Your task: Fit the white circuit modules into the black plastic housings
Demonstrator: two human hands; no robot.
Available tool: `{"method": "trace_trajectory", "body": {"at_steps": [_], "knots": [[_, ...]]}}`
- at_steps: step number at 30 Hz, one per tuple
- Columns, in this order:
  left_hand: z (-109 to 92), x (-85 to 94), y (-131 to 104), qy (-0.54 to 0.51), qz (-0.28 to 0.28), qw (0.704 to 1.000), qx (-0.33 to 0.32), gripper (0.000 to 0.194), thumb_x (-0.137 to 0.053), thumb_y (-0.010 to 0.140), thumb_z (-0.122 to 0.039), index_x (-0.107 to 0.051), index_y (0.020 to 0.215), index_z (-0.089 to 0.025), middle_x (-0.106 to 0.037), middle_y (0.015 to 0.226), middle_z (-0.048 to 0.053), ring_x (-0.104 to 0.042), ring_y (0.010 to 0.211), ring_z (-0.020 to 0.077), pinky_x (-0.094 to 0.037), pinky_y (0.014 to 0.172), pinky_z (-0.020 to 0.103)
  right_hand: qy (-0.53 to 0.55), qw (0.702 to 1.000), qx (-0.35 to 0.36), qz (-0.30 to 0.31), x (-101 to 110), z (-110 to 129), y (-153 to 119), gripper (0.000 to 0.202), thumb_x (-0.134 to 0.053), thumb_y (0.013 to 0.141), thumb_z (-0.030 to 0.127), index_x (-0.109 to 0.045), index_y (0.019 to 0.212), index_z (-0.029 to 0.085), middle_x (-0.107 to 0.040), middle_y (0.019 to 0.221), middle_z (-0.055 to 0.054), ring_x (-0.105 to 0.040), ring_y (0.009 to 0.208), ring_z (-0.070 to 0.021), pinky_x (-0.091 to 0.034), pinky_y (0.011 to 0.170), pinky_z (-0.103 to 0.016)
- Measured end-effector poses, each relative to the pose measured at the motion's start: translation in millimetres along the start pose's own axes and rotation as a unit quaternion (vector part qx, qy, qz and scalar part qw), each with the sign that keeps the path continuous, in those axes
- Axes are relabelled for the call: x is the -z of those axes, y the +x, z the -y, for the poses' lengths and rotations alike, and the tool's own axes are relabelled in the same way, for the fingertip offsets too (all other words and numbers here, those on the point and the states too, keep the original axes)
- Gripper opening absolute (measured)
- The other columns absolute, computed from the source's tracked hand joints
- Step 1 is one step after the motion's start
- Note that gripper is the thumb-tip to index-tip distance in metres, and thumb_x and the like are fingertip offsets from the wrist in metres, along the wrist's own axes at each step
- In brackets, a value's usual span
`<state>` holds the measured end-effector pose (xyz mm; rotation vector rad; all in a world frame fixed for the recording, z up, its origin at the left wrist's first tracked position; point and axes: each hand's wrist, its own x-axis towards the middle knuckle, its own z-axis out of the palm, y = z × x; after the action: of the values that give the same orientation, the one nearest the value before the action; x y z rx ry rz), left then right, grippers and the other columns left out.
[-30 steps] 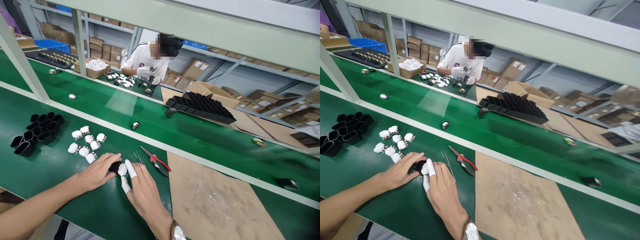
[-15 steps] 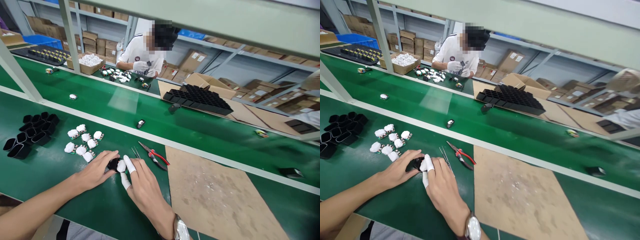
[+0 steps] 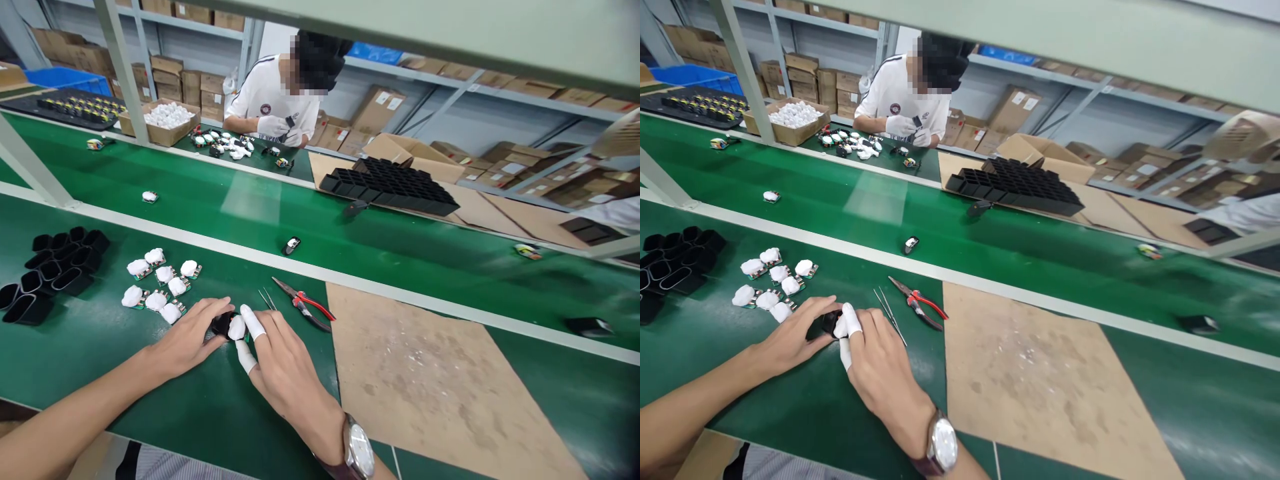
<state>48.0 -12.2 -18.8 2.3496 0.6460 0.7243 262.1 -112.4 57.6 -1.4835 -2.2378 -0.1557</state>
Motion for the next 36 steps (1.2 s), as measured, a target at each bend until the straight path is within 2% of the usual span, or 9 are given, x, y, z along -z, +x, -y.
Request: {"method": "trace_trajectory", "body": {"at_steps": [8,12,16,20,25,30,36], "knots": [[-3.4,-0.4,0.3,0.004,0.009,1.000,-0.007,0.071,-0.060,0.104,-0.020,-0.023,0.164,-0.032,-0.060,0.142,0.013,-0.060,0.133,0.0302,-0.056,0.112,0.054,-0.037,0.999,0.019,0.025,-6.6,1.8,-2.9,0.048,-0.051,0.096,0.005,-0.049,0.144,-0.001,-0.066,0.116,-0.021,-0.058,0.104,-0.0330,-0.060,0.082,-0.047],[-6.0,0.7,0.1,-0.010,0.025,1.000,0.003,0.068,-0.058,0.105,-0.022,-0.024,0.163,-0.032,-0.060,0.143,0.012,-0.060,0.134,0.0293,-0.055,0.112,0.053,-0.026,0.999,0.025,0.024,-4.2,0.0,-3.5,0.046,-0.048,0.100,0.007,-0.047,0.145,0.000,-0.066,0.116,-0.020,-0.058,0.103,-0.0317,-0.060,0.083,-0.046],[-8.2,1.0,-1.7,-0.036,0.055,0.997,0.029,0.073,-0.062,0.105,-0.025,-0.020,0.164,-0.033,-0.061,0.145,0.012,-0.061,0.134,0.0288,-0.056,0.111,0.051,0.011,0.999,0.037,0.008,2.8,-3.9,-2.4,0.043,-0.045,0.105,0.012,-0.045,0.147,0.002,-0.067,0.117,-0.019,-0.060,0.103,-0.0303,-0.061,0.085,-0.045],[-8.9,-0.9,-2.2,-0.034,0.044,0.998,0.021,0.071,-0.062,0.104,-0.024,-0.023,0.163,-0.033,-0.061,0.144,0.011,-0.062,0.133,0.0286,-0.057,0.110,0.050,0.012,0.999,0.046,0.027,7.3,-3.8,-1.6,0.043,-0.044,0.104,0.010,-0.046,0.146,0.001,-0.067,0.118,-0.020,-0.060,0.102,-0.0307,-0.062,0.085,-0.046],[-10.1,-2.1,-2.1,-0.026,0.030,0.999,0.003,0.067,-0.061,0.105,-0.025,-0.026,0.162,-0.031,-0.061,0.144,0.012,-0.063,0.131,0.0284,-0.058,0.108,0.048,-0.009,0.998,0.058,0.034,6.0,-1.0,-3.5,0.049,-0.042,0.094,0.001,-0.050,0.143,0.002,-0.065,0.123,-0.022,-0.059,0.108,-0.0327,-0.062,0.088,-0.048],[-10.8,-1.4,-2.5,-0.031,0.036,0.999,0.006,0.070,-0.060,0.105,-0.024,-0.020,0.163,-0.032,-0.063,0.142,0.011,-0.062,0.131,0.0283,-0.056,0.108,0.048,-0.019,0.997,0.055,0.041,1.4,-1.0,-6.9,0.046,-0.045,0.094,0.002,-0.053,0.140,0.004,-0.065,0.122,-0.022,-0.060,0.107,-0.0327,-0.062,0.087,-0.049],[-10.0,-1.5,-3.4,-0.046,0.044,0.998,0.027,0.077,-0.065,0.103,-0.027,-0.018,0.163,-0.034,-0.065,0.141,0.009,-0.064,0.128,0.0285,-0.057,0.107,0.047,-0.014,0.998,0.045,0.050,-3.5,-1.9,-11.1,0.041,-0.047,0.094,0.002,-0.055,0.135,0.005,-0.065,0.129,-0.022,-0.059,0.115,-0.0343,-0.063,0.091,-0.050]]}}
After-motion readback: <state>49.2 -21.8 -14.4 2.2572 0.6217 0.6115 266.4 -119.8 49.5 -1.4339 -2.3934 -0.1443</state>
